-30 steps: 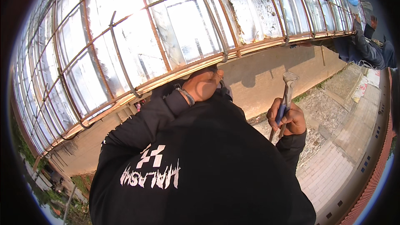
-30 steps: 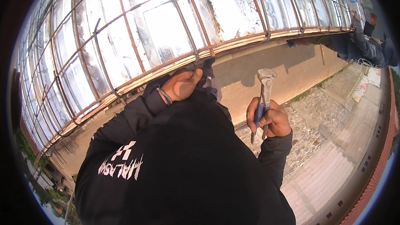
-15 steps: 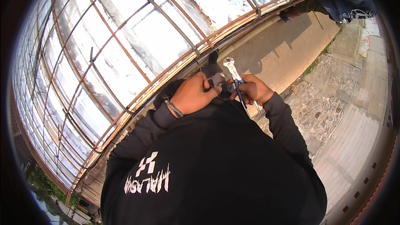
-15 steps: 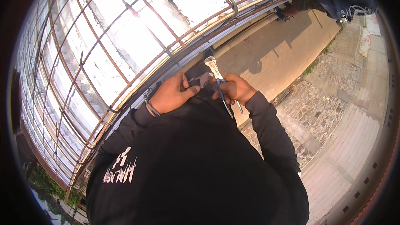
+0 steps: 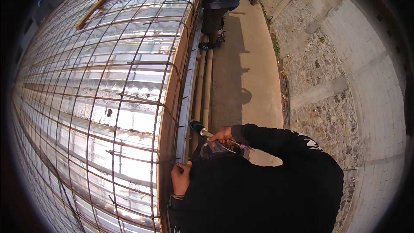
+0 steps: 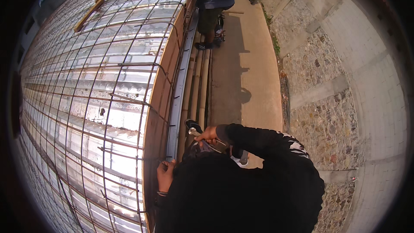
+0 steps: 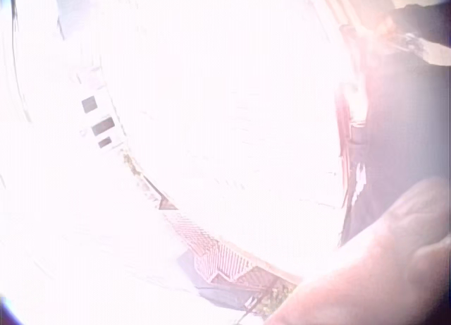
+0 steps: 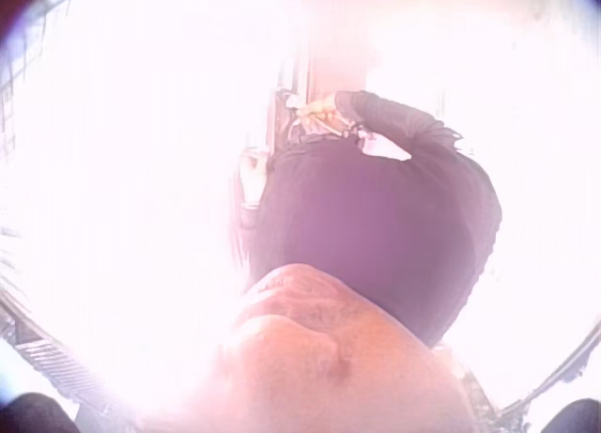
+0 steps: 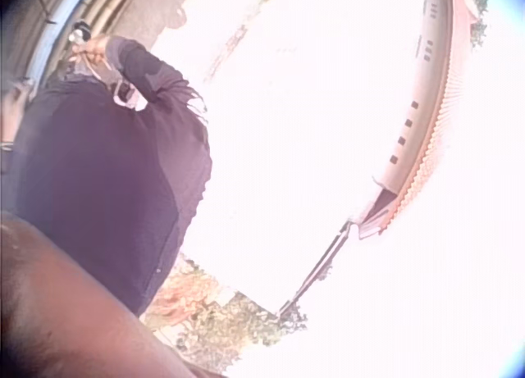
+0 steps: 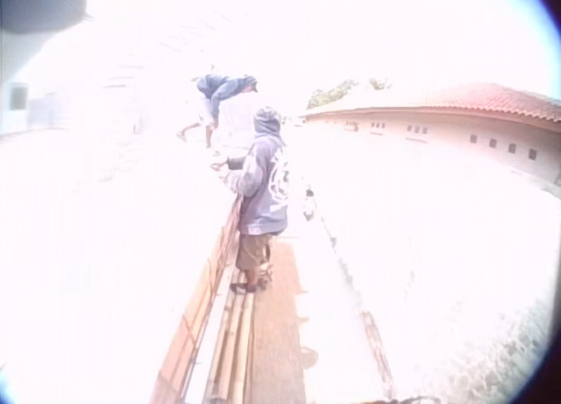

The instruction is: The person secures a metal mesh to a curved roof frame using wire ties and pliers. They repeatedly wrap wire around the mesh and frame, then twist and tighten the wire with pliers to fasten the mesh in place.

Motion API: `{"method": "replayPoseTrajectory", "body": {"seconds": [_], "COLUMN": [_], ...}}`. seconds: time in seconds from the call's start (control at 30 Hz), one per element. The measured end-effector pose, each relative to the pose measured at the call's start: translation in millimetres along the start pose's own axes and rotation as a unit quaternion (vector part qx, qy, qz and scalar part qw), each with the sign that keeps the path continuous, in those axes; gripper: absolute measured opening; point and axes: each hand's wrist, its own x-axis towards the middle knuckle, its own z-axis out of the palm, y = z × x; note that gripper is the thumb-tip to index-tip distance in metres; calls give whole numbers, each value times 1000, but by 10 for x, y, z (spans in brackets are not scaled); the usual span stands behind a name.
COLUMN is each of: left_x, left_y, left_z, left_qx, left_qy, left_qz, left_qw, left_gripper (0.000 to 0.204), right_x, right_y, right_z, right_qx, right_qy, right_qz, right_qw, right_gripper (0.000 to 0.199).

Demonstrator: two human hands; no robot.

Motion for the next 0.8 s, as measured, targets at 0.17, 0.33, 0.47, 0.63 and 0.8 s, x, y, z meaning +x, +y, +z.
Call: {"method": "replayPoseTrajectory", "body": {"seconds": [0.17,0.33,0.47,0.63,0.8], "left_x": [113,90,-11,-83,-105], "left_y": [-206,-123,-1,90,111], "left_z": [-3,16,41,44,7], "left_qx": [34,85,139,160,204], "left_qy": [6,17,37,36,35], "left_qz": [-41,-5,-13,22,10], "left_qw": [999,996,990,986,978], "left_gripper": [38,37,37,42,46], "right_x": [782,1265,1312,1338,1350], "right_y": [149,423,624,616,557], "right_z": [-12,139,64,-10,-45], "right_qx": [260,392,217,-113,73], "right_qy": [210,207,241,234,83], "right_qz": [-238,-278,-258,-358,-359], "right_qw": [912,852,910,897,927], "right_gripper": [49,40,41,51,31]}}
